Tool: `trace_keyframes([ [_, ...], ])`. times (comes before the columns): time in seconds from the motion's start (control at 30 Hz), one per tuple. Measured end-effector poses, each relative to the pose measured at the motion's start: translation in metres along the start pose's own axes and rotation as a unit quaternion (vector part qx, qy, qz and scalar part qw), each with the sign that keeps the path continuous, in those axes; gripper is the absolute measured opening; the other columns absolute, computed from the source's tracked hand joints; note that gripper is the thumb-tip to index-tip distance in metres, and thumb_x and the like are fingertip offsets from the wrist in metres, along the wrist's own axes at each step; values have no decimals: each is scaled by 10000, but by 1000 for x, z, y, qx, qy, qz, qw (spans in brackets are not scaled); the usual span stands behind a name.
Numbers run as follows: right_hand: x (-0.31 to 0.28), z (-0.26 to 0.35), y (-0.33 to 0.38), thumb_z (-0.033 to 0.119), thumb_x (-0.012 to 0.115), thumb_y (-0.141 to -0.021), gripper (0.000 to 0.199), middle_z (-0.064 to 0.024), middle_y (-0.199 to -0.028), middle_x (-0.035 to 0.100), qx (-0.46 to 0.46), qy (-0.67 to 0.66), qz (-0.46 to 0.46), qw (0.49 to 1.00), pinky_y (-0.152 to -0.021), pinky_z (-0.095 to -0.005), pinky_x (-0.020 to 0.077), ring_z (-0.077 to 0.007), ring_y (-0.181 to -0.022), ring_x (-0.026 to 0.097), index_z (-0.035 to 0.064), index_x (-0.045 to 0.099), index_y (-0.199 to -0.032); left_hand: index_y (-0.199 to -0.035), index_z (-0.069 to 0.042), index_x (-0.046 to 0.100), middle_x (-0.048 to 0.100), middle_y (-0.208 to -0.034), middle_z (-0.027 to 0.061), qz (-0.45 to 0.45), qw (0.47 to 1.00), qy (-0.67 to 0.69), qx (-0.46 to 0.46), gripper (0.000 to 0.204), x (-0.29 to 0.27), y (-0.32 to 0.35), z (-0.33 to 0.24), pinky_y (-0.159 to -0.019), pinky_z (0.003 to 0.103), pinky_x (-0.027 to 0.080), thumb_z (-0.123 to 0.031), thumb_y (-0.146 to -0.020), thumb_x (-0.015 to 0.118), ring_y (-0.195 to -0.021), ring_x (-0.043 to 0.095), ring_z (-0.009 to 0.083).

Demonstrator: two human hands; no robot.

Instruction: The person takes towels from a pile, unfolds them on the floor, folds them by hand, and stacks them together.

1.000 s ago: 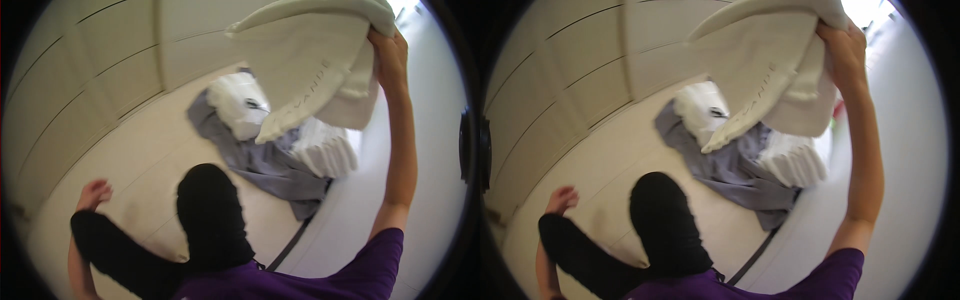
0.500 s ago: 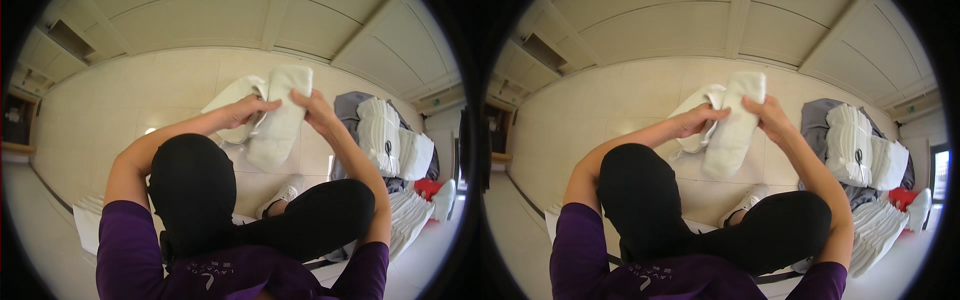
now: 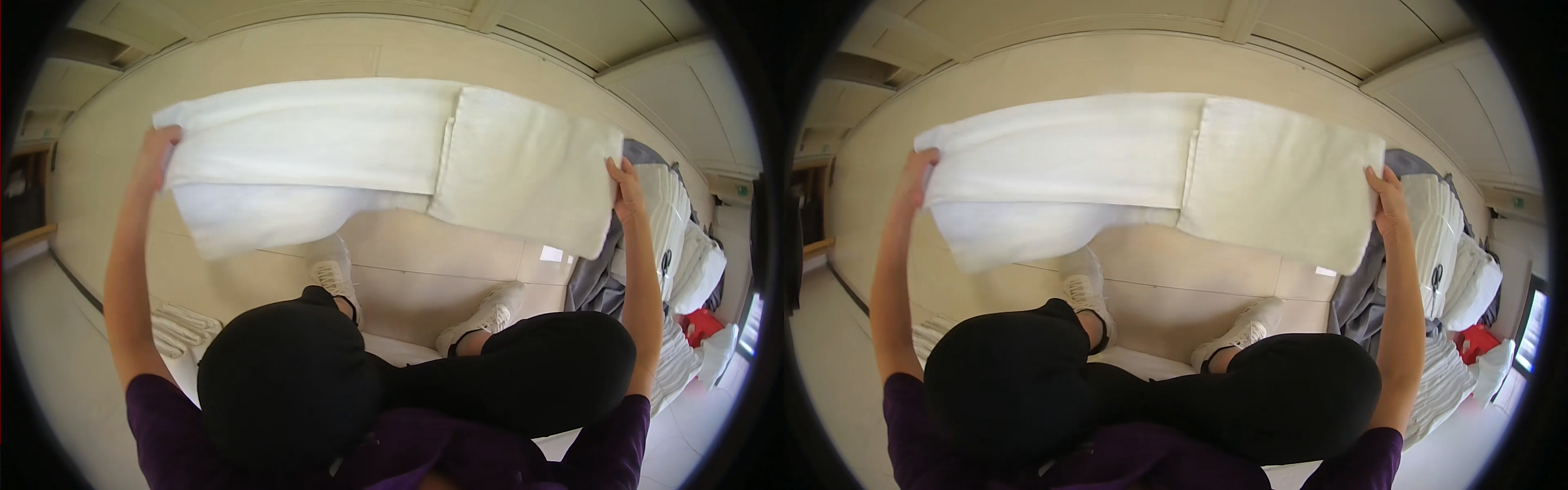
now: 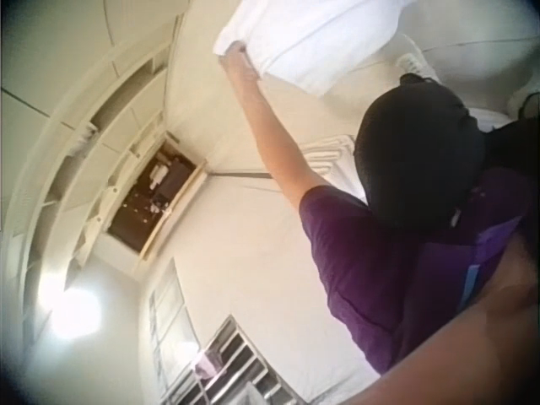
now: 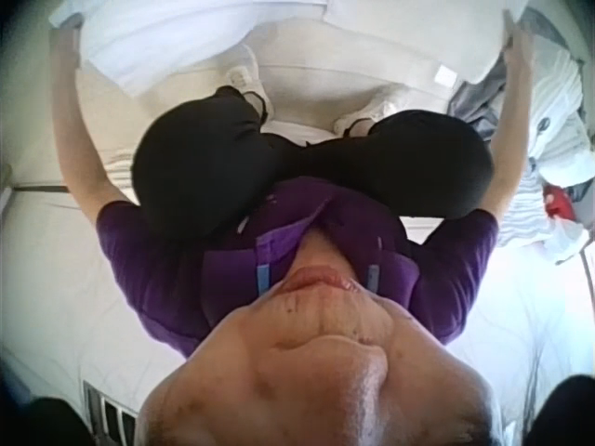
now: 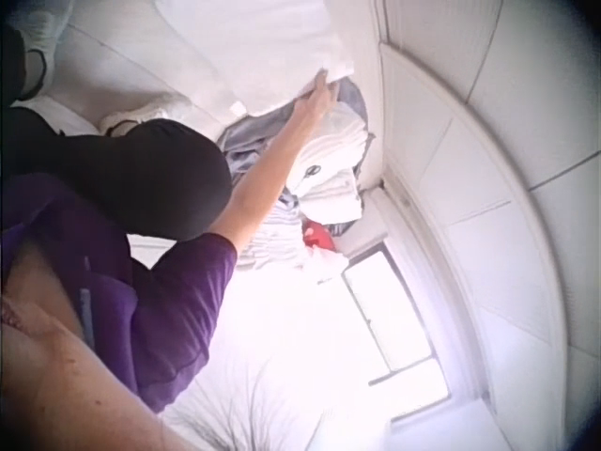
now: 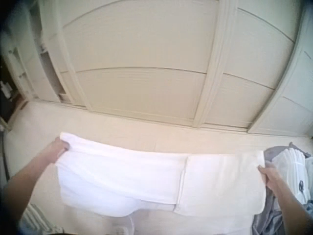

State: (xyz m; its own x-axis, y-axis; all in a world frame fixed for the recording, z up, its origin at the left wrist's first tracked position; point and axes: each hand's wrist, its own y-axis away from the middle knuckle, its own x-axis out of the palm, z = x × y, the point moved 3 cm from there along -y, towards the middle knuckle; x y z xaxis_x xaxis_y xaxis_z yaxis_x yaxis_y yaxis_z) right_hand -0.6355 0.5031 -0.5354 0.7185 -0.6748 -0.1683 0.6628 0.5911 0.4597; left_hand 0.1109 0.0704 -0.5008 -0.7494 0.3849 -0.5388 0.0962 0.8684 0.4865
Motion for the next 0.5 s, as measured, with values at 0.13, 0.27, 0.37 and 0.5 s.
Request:
trace_keyframes([
  [0.13, 81, -47, -18, 87, 731, -860, 445, -110, -1156, 659, -197, 393, -132, 889, -894, -361, 527, -219, -1024, 627, 64, 610, -1288, -1245, -17, 599, 659, -1126, 212, -404, 796, -381, 243, 469, -47, -44, 3, -879, 456, 516, -86, -782, 634, -1048, 636, 333],
  [0.27, 247, -63, 56, -2, 619, -915, 338, -114, -1143, 629, -328, 271, 215, 879, -802, -382, 552, -263, -972, 652, 102, 632, -1236, -1242, -37, 634, 631, -1292, 188, -195, 886, -255, 334, 415, 106, -26, 22, -1041, 437, 455, -125, -839, 681, -1218, 583, 335],
  [0.37, 339, -46, 109, 150, 657, -941, 455, -150, -1139, 613, -424, 377, 392, 724, -794, -414, 548, -320, -970, 646, 163, 545, -1382, -1138, -52, 692, 628, -1191, 167, 120, 942, -231, 210, 369, 236, 37, 49, -997, 405, 478, -162, -786, 719, -1150, 576, 335],
  [0.5, 403, -49, 119, 303, 670, -942, 568, -182, -1116, 612, -265, 536, 480, 642, -794, -422, 537, -319, -1005, 640, 173, 469, -1457, -1355, -119, 533, 409, -1418, 179, -29, 850, -413, 327, 668, 305, 102, 56, -1033, 592, 345, -218, -725, 731, -1354, 354, 397],
])
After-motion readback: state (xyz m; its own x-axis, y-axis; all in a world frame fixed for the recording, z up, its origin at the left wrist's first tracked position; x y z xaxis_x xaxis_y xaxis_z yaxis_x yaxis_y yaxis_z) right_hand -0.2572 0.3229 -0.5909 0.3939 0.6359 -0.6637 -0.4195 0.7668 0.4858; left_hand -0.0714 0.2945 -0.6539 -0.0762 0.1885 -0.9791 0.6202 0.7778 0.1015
